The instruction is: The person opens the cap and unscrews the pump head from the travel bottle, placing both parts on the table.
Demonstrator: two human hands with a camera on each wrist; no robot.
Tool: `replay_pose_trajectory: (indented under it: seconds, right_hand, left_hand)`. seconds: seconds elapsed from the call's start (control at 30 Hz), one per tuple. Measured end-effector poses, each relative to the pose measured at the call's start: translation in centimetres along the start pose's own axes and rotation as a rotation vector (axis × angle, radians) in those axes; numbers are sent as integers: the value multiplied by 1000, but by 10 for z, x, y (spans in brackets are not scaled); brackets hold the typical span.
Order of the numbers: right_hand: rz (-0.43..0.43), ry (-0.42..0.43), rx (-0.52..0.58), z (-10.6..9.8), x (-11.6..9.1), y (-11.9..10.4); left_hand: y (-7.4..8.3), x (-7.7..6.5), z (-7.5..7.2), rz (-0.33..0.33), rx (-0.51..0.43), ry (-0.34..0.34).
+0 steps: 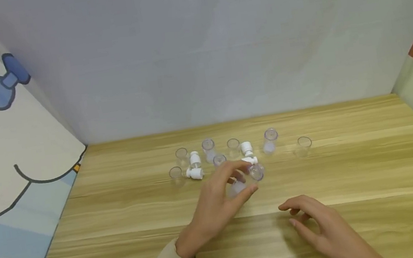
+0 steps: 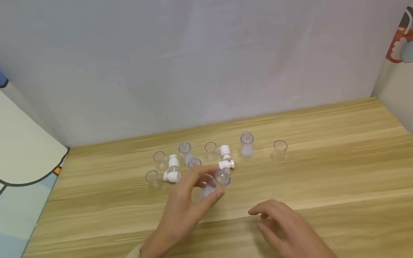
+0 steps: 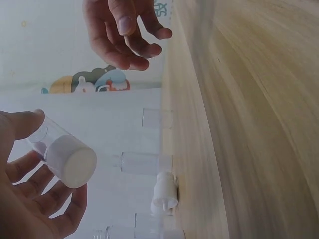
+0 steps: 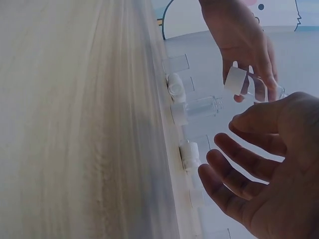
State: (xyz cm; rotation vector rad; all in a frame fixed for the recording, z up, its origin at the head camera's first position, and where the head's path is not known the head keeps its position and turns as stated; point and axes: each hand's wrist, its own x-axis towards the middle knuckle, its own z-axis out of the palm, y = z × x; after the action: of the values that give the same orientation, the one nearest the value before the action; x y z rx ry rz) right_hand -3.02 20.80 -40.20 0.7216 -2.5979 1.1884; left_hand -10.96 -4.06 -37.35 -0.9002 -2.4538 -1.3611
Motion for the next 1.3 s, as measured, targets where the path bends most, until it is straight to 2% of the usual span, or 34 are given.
replay_pose_trajectory:
  seconds: [0.27,0.53,0.8,1.03,1.3]
  right_hand:
    - [-3,6,28,1,-6,-2]
    - [-12,7,42,2,-8,-1]
    - [-12,-2,62,3,-7,0]
    - [15,-17,61,3,-8,0]
    - [6,-20,61,4,-9,1]
  left_hand:
    - [0,7,8,-62,-71,-17]
    - [-4,15,16,-171,-125,-60]
    - [-13,20,23,-186,-78,-49]
    - [-22,23,29,-232,-97,-29]
    - [-28,26,37,-255,-80,-23]
